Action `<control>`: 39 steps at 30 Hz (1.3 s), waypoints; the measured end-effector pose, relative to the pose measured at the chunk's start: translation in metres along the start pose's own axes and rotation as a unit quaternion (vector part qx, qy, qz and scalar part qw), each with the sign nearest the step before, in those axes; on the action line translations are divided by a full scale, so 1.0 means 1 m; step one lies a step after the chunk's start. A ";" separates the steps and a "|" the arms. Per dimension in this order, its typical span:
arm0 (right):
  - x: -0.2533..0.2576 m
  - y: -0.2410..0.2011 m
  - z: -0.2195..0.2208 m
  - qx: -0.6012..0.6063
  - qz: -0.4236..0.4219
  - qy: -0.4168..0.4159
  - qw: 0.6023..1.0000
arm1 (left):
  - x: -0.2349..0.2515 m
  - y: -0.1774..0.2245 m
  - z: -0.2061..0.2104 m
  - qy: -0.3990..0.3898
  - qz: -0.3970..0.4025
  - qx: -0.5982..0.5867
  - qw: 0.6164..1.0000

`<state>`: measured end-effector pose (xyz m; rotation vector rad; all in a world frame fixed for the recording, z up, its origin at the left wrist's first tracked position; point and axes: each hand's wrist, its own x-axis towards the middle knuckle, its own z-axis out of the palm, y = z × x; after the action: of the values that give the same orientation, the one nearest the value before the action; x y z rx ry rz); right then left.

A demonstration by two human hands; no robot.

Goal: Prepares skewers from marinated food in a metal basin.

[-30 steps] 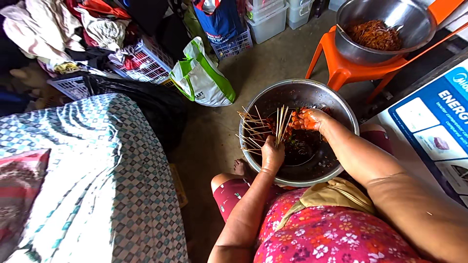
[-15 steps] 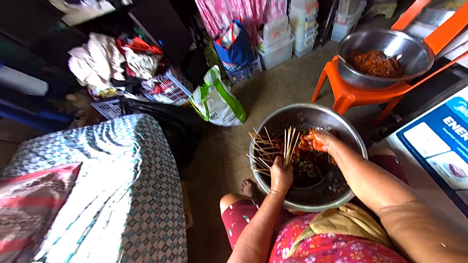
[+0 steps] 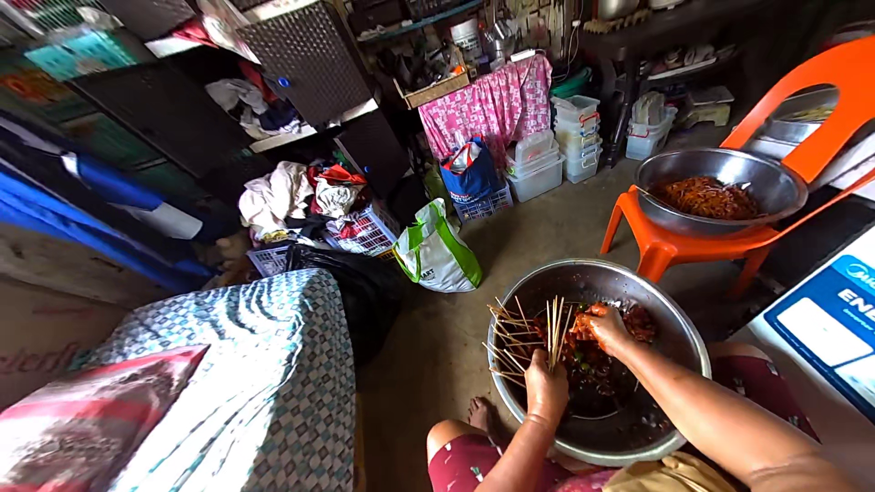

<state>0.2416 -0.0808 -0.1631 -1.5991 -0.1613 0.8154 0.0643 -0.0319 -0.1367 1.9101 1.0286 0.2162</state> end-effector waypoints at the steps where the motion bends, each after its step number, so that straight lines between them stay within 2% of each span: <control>1: -0.001 0.000 0.002 0.004 -0.007 0.007 1.000 | 0.000 0.000 0.000 0.001 0.001 0.004 1.000; 5: -0.003 0.003 0.007 0.012 -0.043 0.013 0.999 | -0.001 0.001 0.002 0.004 0.002 0.007 1.000; 8: -0.004 0.001 0.009 0.062 -0.065 0.011 0.996 | 0.001 0.000 0.002 0.005 0.006 -0.001 1.000; 14: 0.000 -0.005 0.008 0.234 0.023 0.024 0.972 | 0.001 -0.002 0.004 0.003 0.023 -0.017 1.000; 17: 0.001 -0.003 0.010 0.269 0.045 0.014 0.962 | 0.002 -0.002 0.005 -0.001 0.027 -0.018 0.999; 28: -0.011 -0.007 0.015 0.296 0.122 -0.045 0.946 | 0.003 -0.002 0.004 0.007 0.026 -0.035 0.999; 34: -0.019 0.003 0.022 0.235 0.145 -0.110 0.955 | 0.006 -0.003 0.002 0.026 0.005 -0.048 0.998; 37: -0.012 0.005 0.018 0.216 0.144 -0.110 0.960 | 0.007 -0.005 0.002 0.034 0.006 -0.053 0.998; 39: -0.004 0.003 0.012 0.170 0.127 -0.070 0.975 | 0.007 -0.005 0.001 0.037 0.011 -0.060 0.997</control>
<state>0.2305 -0.0741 -0.1635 -1.2534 0.0840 1.0921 0.0663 -0.0269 -0.1431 1.8164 1.0213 0.3556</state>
